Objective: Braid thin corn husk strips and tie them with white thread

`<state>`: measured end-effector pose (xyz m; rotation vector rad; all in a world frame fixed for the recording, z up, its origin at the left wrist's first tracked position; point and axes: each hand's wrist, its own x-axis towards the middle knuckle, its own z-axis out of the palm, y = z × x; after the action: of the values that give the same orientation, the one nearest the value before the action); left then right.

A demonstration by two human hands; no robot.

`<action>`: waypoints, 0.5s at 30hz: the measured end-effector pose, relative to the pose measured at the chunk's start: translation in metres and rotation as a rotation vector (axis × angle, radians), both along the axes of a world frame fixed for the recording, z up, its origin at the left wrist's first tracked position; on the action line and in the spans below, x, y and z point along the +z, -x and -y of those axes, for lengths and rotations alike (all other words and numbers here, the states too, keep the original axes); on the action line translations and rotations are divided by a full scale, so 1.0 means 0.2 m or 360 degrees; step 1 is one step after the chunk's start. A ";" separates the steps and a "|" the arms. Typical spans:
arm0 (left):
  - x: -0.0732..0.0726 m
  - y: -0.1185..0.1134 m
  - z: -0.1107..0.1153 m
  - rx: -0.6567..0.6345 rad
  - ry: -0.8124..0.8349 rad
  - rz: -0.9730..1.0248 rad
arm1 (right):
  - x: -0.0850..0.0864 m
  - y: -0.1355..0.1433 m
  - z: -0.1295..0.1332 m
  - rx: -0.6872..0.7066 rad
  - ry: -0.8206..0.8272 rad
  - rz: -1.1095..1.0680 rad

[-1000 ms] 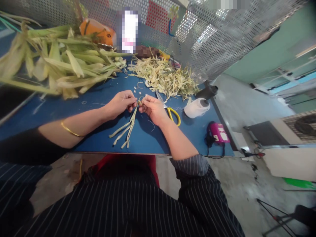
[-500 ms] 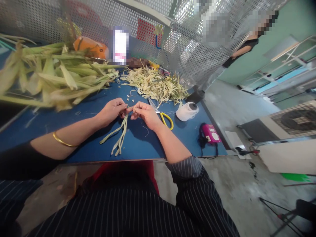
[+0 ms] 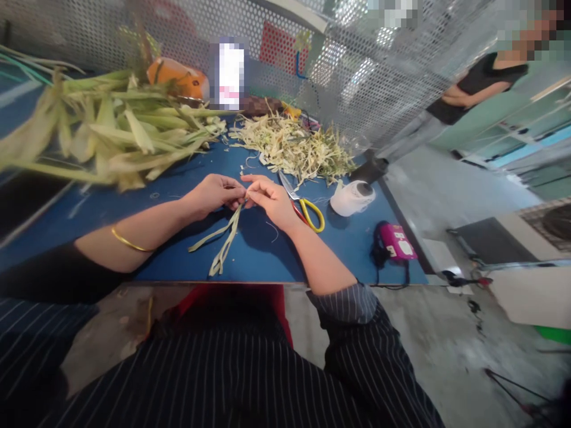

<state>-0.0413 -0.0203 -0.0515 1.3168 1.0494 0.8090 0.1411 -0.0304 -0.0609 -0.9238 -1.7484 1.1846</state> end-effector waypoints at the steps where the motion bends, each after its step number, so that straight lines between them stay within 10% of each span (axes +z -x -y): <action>1: 0.01 0.00 0.00 -0.0004 0.0026 0.0008 | 0.00 0.00 0.00 -0.0019 0.0056 -0.0039; 15: 0.01 0.00 0.01 -0.0205 -0.0043 -0.0083 | -0.01 0.01 -0.02 -0.0175 0.0264 -0.0173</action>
<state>-0.0411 -0.0230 -0.0497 1.4198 0.9865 0.6974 0.1394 -0.0260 -0.0638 -1.0205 -1.5115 1.2974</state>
